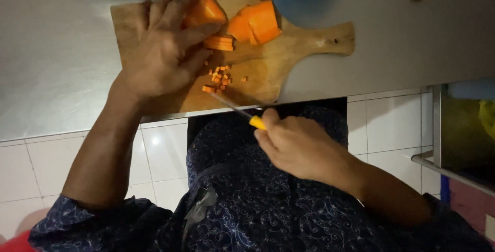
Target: Dicing carrots into small pieces on a wooden cutting board and transferring them into a bowl.
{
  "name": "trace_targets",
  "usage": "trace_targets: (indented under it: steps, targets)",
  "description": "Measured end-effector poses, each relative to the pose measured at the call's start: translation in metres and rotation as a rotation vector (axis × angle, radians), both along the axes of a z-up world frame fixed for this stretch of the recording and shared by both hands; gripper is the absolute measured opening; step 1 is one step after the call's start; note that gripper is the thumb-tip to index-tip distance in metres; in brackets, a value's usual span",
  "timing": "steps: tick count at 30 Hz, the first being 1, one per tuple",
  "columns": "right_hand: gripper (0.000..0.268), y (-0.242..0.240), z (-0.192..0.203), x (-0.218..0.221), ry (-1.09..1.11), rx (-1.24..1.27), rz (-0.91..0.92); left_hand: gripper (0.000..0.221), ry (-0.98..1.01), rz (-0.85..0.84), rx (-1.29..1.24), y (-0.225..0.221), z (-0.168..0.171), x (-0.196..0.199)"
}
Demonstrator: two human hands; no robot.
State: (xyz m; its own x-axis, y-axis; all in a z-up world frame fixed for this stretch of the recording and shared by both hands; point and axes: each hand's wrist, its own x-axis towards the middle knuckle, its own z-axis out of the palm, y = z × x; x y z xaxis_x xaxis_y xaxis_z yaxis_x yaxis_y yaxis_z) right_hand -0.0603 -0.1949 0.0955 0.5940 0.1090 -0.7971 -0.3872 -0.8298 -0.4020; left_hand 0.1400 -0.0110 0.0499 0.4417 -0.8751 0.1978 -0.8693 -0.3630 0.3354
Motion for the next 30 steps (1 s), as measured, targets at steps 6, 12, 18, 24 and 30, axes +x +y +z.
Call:
trace_targets:
  steps: [6, 12, 18, 24, 30]
  targets:
    - [0.039, 0.015, -0.03, -0.004, -0.29, -0.029, 0.095, 0.032, -0.16, 0.01, 0.023, -0.006, 0.01, -0.01]
    - [0.039, -0.001, -0.025, -0.001, -0.246, -0.111, 0.002, 0.031, -0.11, -0.031, 0.053, -0.011, 0.004, -0.013]
    - [0.039, -0.012, -0.031, -0.01, -0.271, -0.16, -0.054, 0.034, -0.2, 0.048, -0.069, -0.021, 0.0, -0.032]
    - [0.039, -0.015, -0.034, -0.015, -0.338, -0.169, -0.028, 0.019, -0.464, 0.137, 0.009, -0.017, -0.021, -0.038]
    - [0.039, -0.013, -0.029, -0.015, -0.296, -0.155, -0.054, 0.019, -0.364, 0.21, 0.007, -0.021, -0.032, -0.037]
